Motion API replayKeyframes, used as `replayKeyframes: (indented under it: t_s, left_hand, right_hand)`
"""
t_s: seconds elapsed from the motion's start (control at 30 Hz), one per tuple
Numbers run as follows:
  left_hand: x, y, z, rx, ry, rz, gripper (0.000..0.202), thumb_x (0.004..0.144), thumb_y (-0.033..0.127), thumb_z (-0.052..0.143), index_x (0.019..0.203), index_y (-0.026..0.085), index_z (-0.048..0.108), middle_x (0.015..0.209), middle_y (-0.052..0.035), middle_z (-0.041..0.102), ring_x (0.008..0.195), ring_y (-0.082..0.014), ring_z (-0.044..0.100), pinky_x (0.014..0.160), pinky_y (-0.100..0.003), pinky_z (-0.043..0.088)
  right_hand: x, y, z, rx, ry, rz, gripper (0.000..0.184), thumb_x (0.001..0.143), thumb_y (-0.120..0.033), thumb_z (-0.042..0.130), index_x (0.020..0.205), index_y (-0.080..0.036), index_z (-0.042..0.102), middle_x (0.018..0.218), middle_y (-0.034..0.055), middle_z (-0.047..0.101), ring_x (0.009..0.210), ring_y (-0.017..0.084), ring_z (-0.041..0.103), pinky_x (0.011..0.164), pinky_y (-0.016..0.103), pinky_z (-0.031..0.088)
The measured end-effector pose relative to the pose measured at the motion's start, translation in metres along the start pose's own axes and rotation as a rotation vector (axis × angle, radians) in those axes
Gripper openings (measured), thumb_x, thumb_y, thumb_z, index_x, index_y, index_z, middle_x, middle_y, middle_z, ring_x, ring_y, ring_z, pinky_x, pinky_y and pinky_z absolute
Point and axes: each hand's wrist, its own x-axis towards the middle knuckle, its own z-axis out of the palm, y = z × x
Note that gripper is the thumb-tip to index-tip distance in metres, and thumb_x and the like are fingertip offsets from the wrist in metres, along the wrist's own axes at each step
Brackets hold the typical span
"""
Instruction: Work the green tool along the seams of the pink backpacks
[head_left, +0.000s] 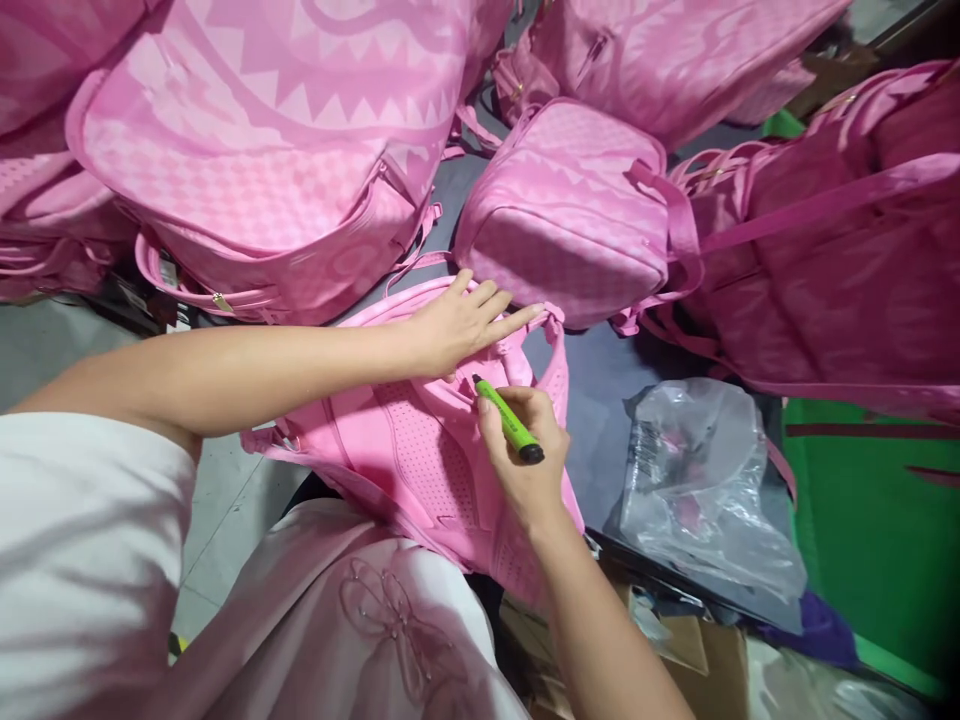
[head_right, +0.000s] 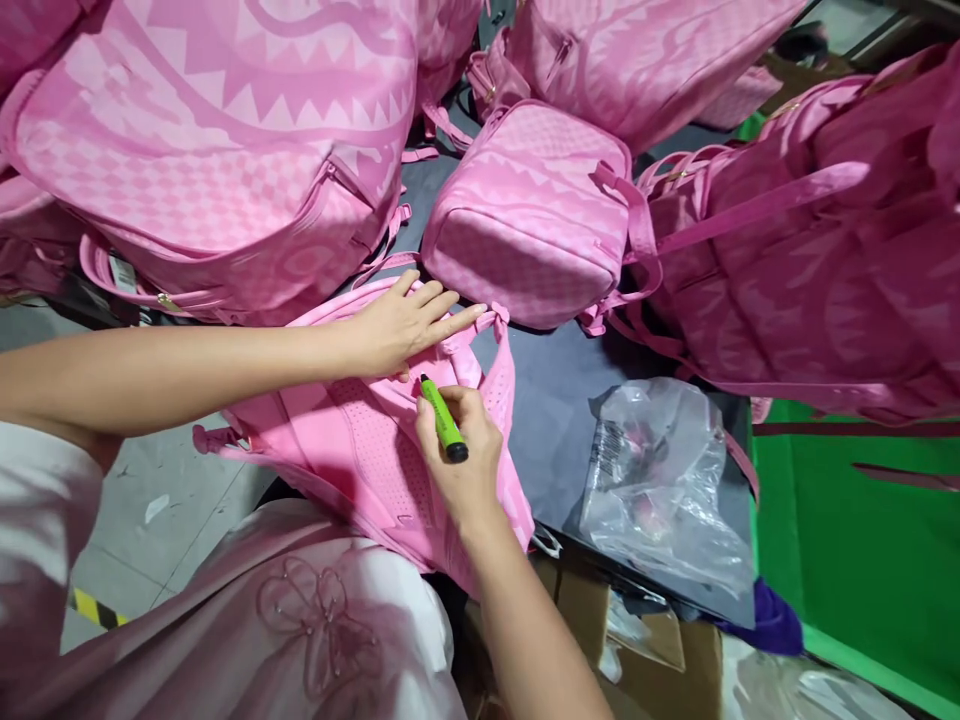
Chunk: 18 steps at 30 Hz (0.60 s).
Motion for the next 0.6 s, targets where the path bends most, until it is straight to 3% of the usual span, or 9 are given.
replayKeyframes:
  t_s: [0.1,0.2,0.3,0.47,0.6]
  left_hand:
    - [0.004,0.0,0.005,0.006,0.03,-0.009,0.086,0.086,0.027,0.065,0.16,0.01,0.022,0.154,-0.0218,0.044,0.139,-0.036,0.044,0.116,-0.056,0.033]
    - [0.004,-0.001,0.008,-0.004,0.012,-0.008,0.089,0.084,0.031,0.07,0.159,0.011,0.026,0.16,-0.0203,0.039,0.145,-0.0374,0.038,0.119,-0.057,0.031]
    - [0.004,0.001,0.006,-0.044,-0.035,-0.082,0.078,0.09,0.027,0.062,0.159,0.015,0.027,0.165,-0.018,0.029,0.151,-0.0383,0.029,0.12,-0.063,0.027]
    - [0.006,0.003,-0.002,-0.091,-0.106,-0.163,0.076,0.091,0.02,0.059,0.159,0.019,0.026,0.168,-0.0171,0.023,0.154,-0.0374,0.025,0.119,-0.065,0.027]
    - [0.01,0.0,-0.004,-0.096,-0.183,-0.113,0.097,0.083,0.021,0.07,0.162,0.02,0.015,0.17,-0.0175,0.013,0.156,-0.0393,0.018,0.12,-0.067,0.024]
  right_hand:
    - [0.014,0.0,-0.017,0.008,-0.175,-0.082,0.024,0.09,-0.038,0.069,0.107,-0.021,0.071,0.099,0.0055,0.077,0.086,0.021,0.073,0.08,0.034,0.056]
    - [0.028,-0.004,-0.028,0.014,-0.343,-0.13,0.031,0.09,-0.038,0.07,0.117,-0.021,0.073,0.113,0.0067,0.077,0.1,0.023,0.073,0.091,0.037,0.055]
    - [0.037,-0.012,-0.028,-0.131,-0.443,-0.191,0.029,0.093,-0.031,0.063,0.117,-0.018,0.074,0.11,0.0084,0.078,0.097,0.025,0.074,0.088,0.04,0.057]
    - [0.034,-0.02,-0.026,-0.432,-0.458,-0.33,0.031,0.095,-0.021,0.055,0.119,-0.014,0.072,0.105,0.0108,0.078,0.09,0.028,0.073,0.077,0.041,0.058]
    - [0.028,-0.019,-0.026,-0.441,-0.414,-0.391,0.029,0.096,-0.02,0.056,0.12,-0.013,0.07,0.108,0.0108,0.077,0.092,0.027,0.073,0.078,0.039,0.059]
